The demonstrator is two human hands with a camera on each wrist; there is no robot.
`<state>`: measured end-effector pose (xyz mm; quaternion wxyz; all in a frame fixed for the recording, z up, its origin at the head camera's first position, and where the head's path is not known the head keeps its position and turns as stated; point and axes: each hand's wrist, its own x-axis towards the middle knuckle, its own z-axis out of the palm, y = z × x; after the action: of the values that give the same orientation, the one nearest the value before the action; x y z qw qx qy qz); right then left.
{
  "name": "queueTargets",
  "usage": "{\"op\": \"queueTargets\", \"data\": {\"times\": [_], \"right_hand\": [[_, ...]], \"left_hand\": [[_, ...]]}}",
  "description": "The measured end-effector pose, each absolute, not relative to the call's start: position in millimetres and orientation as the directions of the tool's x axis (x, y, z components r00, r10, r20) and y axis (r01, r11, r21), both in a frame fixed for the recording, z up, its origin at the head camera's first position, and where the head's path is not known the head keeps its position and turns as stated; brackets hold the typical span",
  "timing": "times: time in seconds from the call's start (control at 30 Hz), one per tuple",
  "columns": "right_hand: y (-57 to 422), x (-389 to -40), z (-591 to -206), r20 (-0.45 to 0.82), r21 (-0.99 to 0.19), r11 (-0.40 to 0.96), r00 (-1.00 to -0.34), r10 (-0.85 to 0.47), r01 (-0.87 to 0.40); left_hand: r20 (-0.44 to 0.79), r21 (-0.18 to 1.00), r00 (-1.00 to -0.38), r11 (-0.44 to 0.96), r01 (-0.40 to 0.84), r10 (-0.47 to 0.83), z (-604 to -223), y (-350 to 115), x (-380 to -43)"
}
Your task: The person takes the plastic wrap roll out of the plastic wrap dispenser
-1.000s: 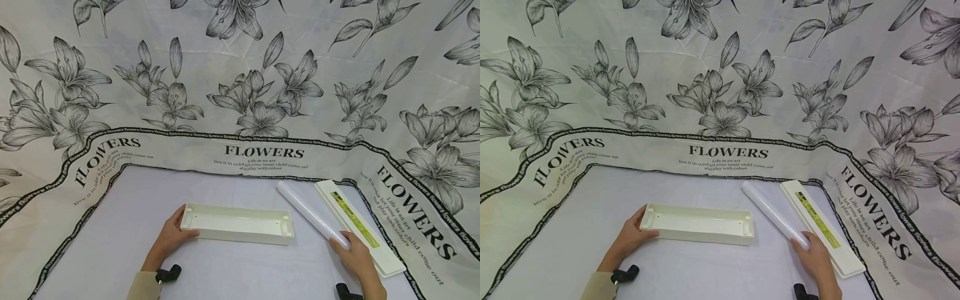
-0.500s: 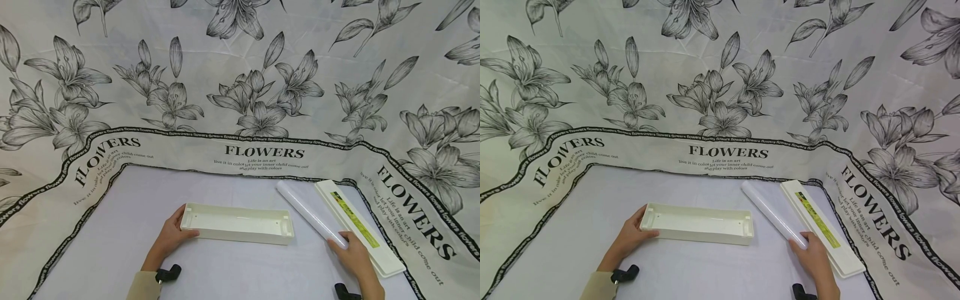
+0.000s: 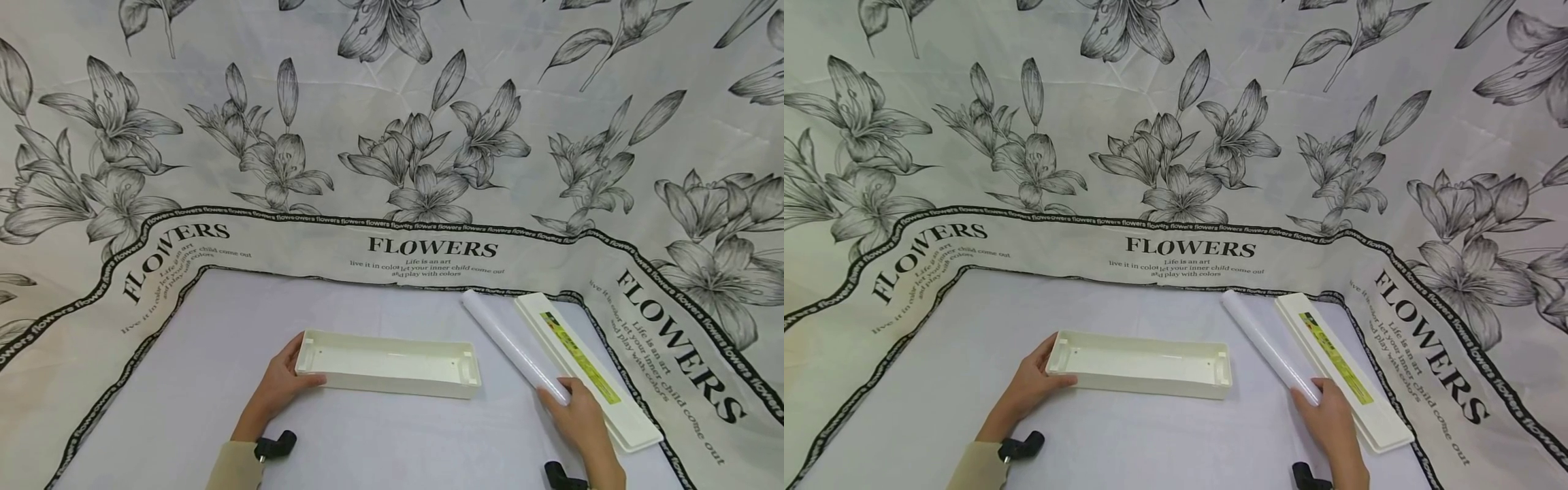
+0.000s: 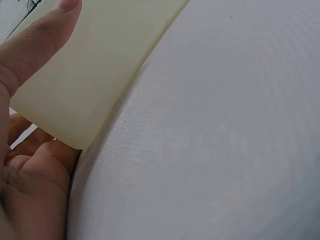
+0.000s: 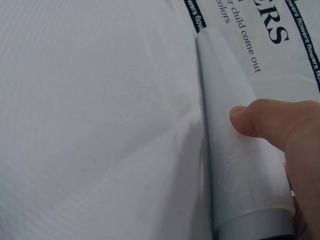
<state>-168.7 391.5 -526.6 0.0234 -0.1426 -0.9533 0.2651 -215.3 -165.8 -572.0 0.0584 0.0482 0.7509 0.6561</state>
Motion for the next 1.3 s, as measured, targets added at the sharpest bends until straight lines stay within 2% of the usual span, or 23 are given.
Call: {"op": "queueTargets", "data": {"times": [0.5, 1.3], "right_hand": [[390.1, -169.7, -526.4, -0.009, -0.521, 0.81, -0.951, 0.308, 0.267], [396.3, -169.6, -516.5, -0.112, -0.527, 0.79, -0.947, 0.301, 0.313]], "left_hand": [[-0.016, 0.993, -0.988, 0.122, 0.003, 0.154, -572.3, -166.9, -215.8], [-0.017, 0.992, -0.988, 0.127, 0.003, 0.155, -573.8, -165.1, -213.6]]}}
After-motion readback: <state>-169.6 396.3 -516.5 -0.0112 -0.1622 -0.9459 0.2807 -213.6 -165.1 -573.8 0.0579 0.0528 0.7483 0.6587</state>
